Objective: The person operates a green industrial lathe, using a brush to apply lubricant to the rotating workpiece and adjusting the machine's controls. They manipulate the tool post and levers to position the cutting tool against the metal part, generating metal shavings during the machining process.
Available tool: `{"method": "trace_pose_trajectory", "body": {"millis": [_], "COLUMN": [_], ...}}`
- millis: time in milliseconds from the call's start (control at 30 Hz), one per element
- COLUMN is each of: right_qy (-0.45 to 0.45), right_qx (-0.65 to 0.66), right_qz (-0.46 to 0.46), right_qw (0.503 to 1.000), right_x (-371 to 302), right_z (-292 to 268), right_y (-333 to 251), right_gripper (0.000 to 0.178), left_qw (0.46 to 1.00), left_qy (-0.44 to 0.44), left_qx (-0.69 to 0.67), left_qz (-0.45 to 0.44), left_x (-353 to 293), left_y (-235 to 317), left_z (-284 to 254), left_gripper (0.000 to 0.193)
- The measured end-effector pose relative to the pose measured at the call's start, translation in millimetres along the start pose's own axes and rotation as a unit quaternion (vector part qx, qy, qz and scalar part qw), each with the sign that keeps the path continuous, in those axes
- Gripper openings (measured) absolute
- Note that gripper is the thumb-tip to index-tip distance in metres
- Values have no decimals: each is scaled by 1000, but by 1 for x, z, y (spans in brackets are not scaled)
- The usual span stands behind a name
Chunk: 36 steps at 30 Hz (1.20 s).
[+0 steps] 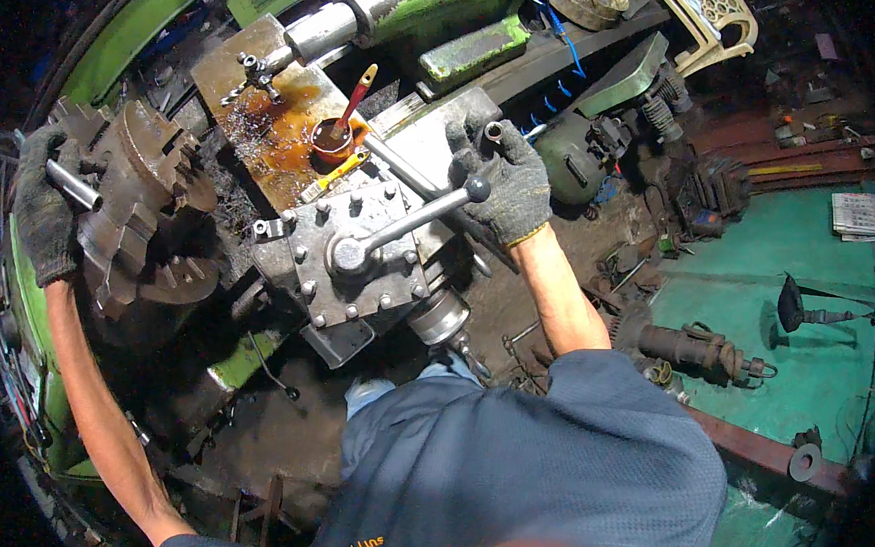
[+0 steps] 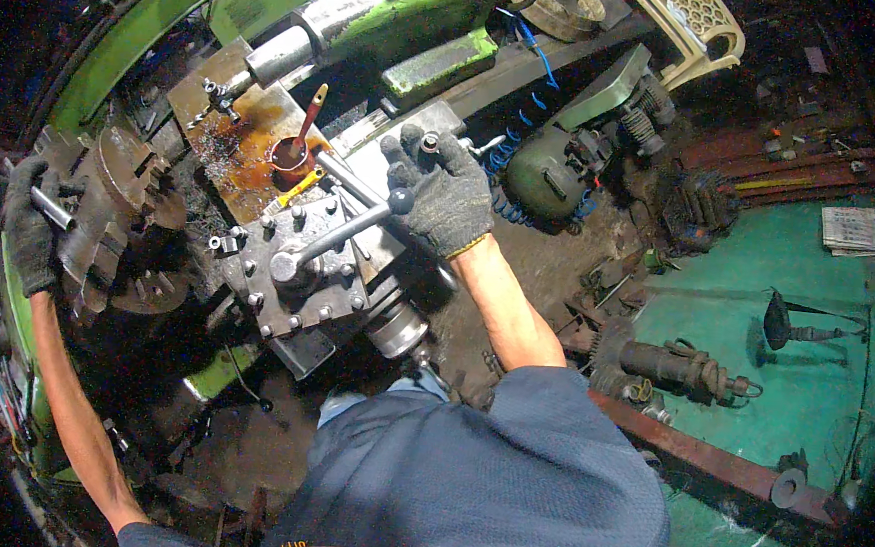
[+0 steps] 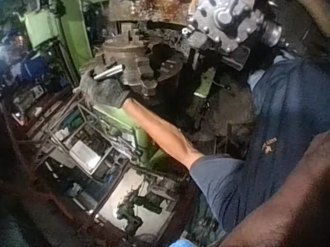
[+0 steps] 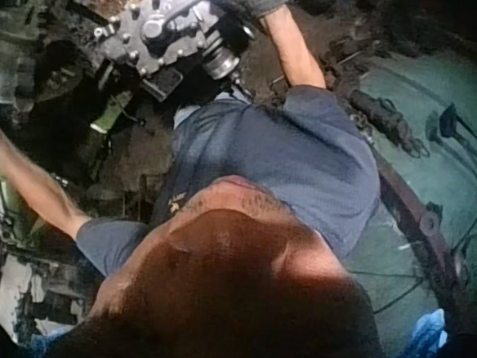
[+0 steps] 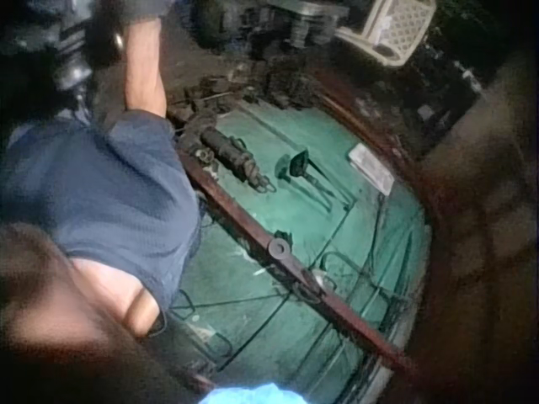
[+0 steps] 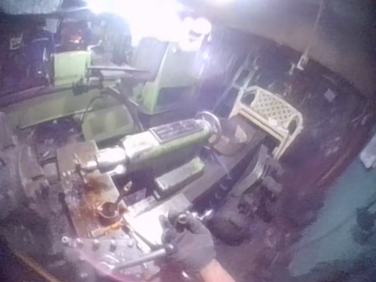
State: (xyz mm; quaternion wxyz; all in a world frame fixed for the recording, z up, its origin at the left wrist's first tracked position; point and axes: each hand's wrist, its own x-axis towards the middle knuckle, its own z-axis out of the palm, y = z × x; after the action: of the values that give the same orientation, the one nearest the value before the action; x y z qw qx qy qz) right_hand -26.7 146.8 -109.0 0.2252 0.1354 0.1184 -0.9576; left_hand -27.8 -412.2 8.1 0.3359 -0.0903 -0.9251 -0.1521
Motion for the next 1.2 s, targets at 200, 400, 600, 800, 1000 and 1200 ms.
{"method": "trace_pose_trajectory", "body": {"millis": [200, 400, 600, 800, 1000, 1200], "right_qy": [-36, 5, -155, -334, -355, -373], "right_qx": [-16, -275, -898, -917, -903, -907], "right_qz": [-16, -3, -185, -213, -242, -177], "right_qw": [999, 961, 369, 43, 20, 85], "right_x": [18, 47, 120, 217, 277, 311], "right_z": [-11, 35, 152, 180, 141, 121], "right_y": [-8, -16, 43, 158, 201, 197], "right_gripper": [29, 26, 32, 30, 23, 28], "left_qw": [997, 990, 981, 982, 987, 988], "left_qy": [5, 68, 107, 109, 105, 104], "left_qx": [-35, 118, 158, 149, 120, 113], "left_qz": [-74, 29, -36, -35, -35, -23], "left_x": [2, 1, 3, 5, 6, 7], "left_y": [26, 36, 48, 51, 56, 56], "left_z": [-5, -9, -11, -10, -6, -5], "left_gripper": [29, 45, 49, 37, 37, 39]}}
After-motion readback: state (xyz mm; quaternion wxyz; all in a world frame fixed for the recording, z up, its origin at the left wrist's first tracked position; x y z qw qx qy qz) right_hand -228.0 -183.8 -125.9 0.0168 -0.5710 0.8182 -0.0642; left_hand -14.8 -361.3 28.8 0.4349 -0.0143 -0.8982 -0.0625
